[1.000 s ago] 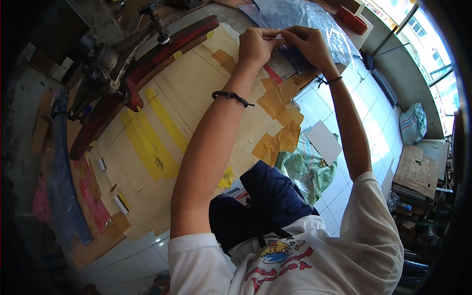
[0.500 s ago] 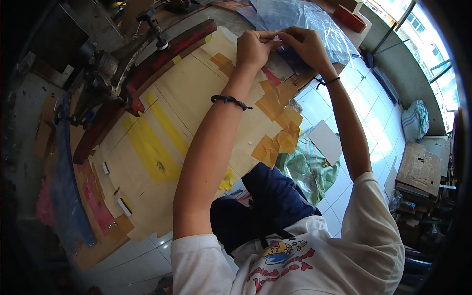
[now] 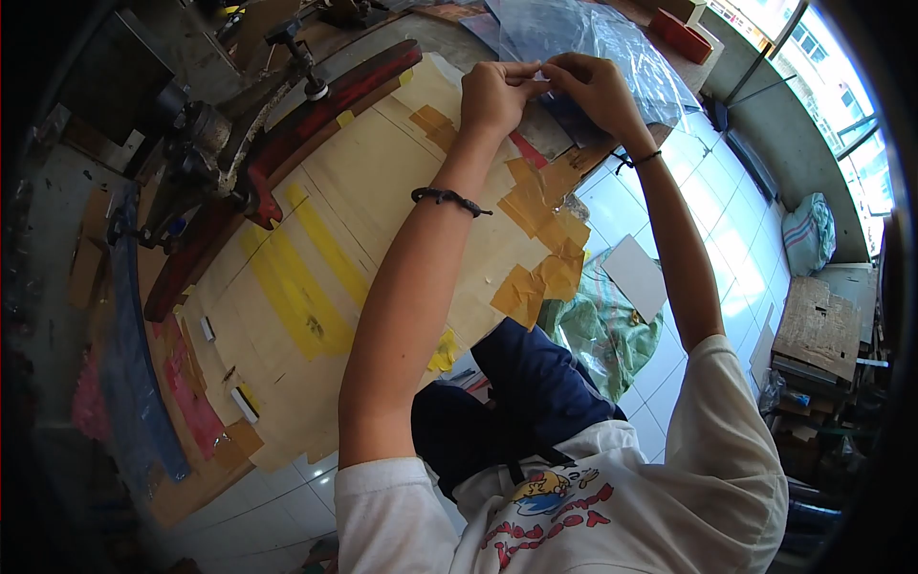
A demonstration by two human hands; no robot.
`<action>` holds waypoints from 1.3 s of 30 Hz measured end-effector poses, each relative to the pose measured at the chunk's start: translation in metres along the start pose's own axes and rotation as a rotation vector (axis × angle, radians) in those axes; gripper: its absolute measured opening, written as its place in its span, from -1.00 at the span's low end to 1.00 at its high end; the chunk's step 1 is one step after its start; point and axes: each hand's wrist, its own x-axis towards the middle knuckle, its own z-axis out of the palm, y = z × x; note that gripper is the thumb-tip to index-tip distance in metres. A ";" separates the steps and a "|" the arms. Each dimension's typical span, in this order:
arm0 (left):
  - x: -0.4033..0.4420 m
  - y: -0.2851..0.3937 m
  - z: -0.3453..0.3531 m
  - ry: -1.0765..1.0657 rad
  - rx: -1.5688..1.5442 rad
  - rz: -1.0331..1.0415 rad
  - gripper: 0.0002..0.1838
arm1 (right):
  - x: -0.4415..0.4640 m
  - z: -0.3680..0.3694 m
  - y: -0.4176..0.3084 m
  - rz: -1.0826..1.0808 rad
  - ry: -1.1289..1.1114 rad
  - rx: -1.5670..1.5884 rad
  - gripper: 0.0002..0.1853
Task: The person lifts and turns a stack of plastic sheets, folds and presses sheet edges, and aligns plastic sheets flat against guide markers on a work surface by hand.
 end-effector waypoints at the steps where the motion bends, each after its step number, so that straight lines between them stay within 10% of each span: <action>1: 0.000 -0.001 0.000 -0.011 -0.003 -0.010 -0.61 | 0.000 0.001 0.000 0.003 0.005 -0.007 -0.68; 39: -0.001 0.007 -0.002 -0.024 0.045 -0.012 -0.71 | 0.002 -0.003 0.003 0.062 -0.028 0.131 -0.69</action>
